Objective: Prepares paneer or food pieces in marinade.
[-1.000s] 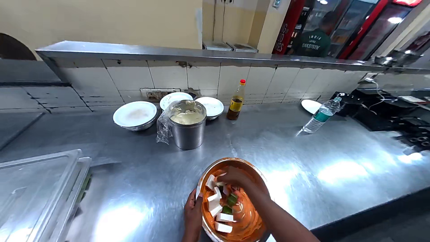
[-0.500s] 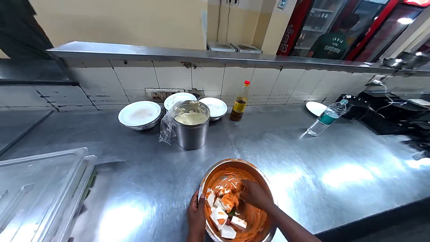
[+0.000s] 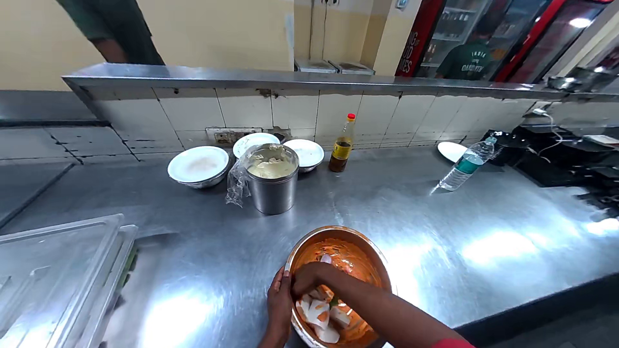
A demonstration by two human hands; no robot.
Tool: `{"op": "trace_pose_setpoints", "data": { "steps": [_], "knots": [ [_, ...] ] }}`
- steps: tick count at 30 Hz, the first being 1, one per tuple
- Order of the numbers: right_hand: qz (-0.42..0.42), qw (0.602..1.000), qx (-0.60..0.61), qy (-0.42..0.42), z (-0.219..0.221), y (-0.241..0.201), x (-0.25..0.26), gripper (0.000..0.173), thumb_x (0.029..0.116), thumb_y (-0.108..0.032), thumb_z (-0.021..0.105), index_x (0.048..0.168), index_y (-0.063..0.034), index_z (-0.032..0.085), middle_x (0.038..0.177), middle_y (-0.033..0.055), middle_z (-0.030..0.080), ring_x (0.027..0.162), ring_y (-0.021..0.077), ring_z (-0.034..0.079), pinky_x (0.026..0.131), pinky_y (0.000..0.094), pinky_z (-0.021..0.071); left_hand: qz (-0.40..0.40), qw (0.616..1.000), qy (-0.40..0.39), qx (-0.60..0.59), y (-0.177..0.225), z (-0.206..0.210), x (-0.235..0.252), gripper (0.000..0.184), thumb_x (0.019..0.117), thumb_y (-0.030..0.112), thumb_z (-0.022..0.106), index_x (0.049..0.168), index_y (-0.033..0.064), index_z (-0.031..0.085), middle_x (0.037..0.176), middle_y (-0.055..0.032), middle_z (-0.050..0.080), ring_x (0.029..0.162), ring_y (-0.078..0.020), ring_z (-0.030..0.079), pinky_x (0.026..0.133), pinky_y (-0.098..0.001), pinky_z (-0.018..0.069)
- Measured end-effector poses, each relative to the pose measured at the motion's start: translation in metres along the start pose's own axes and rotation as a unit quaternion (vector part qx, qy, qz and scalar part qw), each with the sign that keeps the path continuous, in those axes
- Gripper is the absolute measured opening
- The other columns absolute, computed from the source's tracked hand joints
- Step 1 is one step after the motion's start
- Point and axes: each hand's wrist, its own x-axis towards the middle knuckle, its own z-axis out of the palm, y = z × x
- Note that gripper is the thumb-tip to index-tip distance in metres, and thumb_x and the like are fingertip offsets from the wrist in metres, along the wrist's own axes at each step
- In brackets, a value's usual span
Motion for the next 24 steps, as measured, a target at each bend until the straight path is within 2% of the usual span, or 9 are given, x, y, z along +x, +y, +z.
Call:
{"op": "trace_pose_setpoints", "data": {
  "steps": [4, 7, 10, 13, 15, 18, 20, 22, 24],
  "knots": [
    [0.023, 0.979, -0.183, -0.088, 0.019, -0.015, -0.033, 0.043, 0.0959, -0.035, 0.067, 0.111, 0.0053, 0.070, 0.117, 0.0296, 0.066, 0.112, 0.0467, 0.062, 0.088, 0.0691, 0.0453, 0.002, 1.000, 0.007, -0.007, 0.001, -0.002, 0.001, 0.033, 0.1093, 0.010, 0.041, 0.132, -0.0089, 0.056, 0.116, -0.0184, 0.066, 0.099, -0.0146, 0.066, 0.089, -0.0305, 0.0551],
    [0.064, 0.976, -0.193, -0.080, 0.005, 0.009, -0.052, 0.042, 0.0949, -0.030, 0.071, 0.109, 0.0086, 0.068, 0.117, 0.0321, 0.065, 0.112, 0.0499, 0.061, 0.087, 0.0717, 0.0457, 0.005, 1.000, -0.012, 0.004, 0.001, -0.006, 0.001, 0.032, 0.1089, 0.009, 0.042, 0.132, -0.0087, 0.056, 0.114, -0.0164, 0.067, 0.096, -0.0120, 0.067, 0.087, -0.0277, 0.0561],
    [0.022, 0.993, -0.113, 0.014, -0.027, 0.053, -0.060, 0.032, 0.0969, -0.020, 0.067, 0.105, 0.0111, 0.066, 0.109, 0.0329, 0.065, 0.105, 0.0499, 0.062, 0.084, 0.0699, 0.0459, 0.013, 1.000, -0.013, 0.021, 0.000, -0.006, 0.001, 0.033, 0.1093, 0.009, 0.042, 0.133, -0.0089, 0.056, 0.116, -0.0178, 0.067, 0.098, -0.0128, 0.068, 0.089, -0.0284, 0.0559],
    [-0.065, 0.983, 0.006, 0.169, -0.025, 0.100, -0.036, 0.029, 0.1015, -0.016, 0.057, 0.111, 0.0095, 0.067, 0.113, 0.0301, 0.065, 0.110, 0.0453, 0.062, 0.095, 0.0641, 0.0447, 0.024, 0.999, 0.000, 0.044, -0.002, -0.003, 0.000, 0.033, 0.1096, 0.010, 0.042, 0.133, -0.0080, 0.056, 0.116, -0.0185, 0.067, 0.098, -0.0141, 0.068, 0.090, -0.0298, 0.0555],
    [-0.010, 0.977, 0.062, 0.204, -0.014, 0.116, -0.028, 0.036, 0.1042, -0.023, 0.053, 0.122, 0.0043, 0.068, 0.125, 0.0272, 0.064, 0.121, 0.0424, 0.060, 0.103, 0.0622, 0.0439, 0.034, 0.998, 0.010, 0.051, -0.002, -0.001, 0.000, 0.031, 0.1088, 0.009, 0.044, 0.130, -0.0085, 0.058, 0.112, -0.0175, 0.068, 0.095, -0.0127, 0.067, 0.088, -0.0283, 0.0555],
    [0.116, 0.962, 0.142, 0.203, 0.011, 0.122, -0.044, 0.053, 0.1053, -0.044, 0.049, 0.125, 0.0031, 0.064, 0.128, 0.0284, 0.062, 0.122, 0.0430, 0.059, 0.101, 0.0643, 0.0444, 0.056, 0.996, 0.037, 0.053, -0.002, 0.003, 0.000, 0.027, 0.1073, 0.007, 0.046, 0.123, -0.0095, 0.061, 0.101, -0.0145, 0.068, 0.087, -0.0092, 0.066, 0.082, -0.0248, 0.0555],
    [0.169, 0.946, 0.191, 0.197, 0.030, 0.122, -0.061, 0.069, 0.1011, -0.056, 0.052, 0.135, 0.0041, 0.057, 0.138, 0.0297, 0.056, 0.129, 0.0442, 0.055, 0.104, 0.0648, 0.0434, 0.064, 0.995, 0.048, 0.054, -0.002, 0.006, 0.001, 0.026, 0.1065, 0.007, 0.047, 0.120, -0.0099, 0.061, 0.097, -0.0130, 0.068, 0.083, -0.0077, 0.066, 0.079, -0.0232, 0.0553],
    [0.183, 0.926, 0.269, 0.194, 0.047, 0.122, -0.074, 0.081, 0.0959, -0.059, 0.059, 0.146, 0.0036, 0.047, 0.142, 0.0293, 0.053, 0.132, 0.0429, 0.053, 0.108, 0.0617, 0.0422, 0.065, 0.994, 0.053, 0.070, -0.001, 0.008, 0.003, 0.025, 0.1060, 0.007, 0.049, 0.119, -0.0097, 0.062, 0.095, -0.0133, 0.069, 0.082, -0.0090, 0.066, 0.078, -0.0249, 0.0556],
    [0.180, 0.884, 0.382, 0.200, 0.065, 0.122, -0.081, 0.085, 0.0949, -0.054, 0.066, 0.152, 0.0035, 0.039, 0.145, 0.0287, 0.051, 0.135, 0.0397, 0.051, 0.112, 0.0570, 0.0405, 0.058, 0.993, 0.053, 0.086, 0.001, 0.008, 0.002, 0.026, 0.1061, 0.008, 0.049, 0.120, -0.0103, 0.062, 0.097, -0.0155, 0.068, 0.083, -0.0125, 0.066, 0.080, -0.0289, 0.0549]
  ]
}}
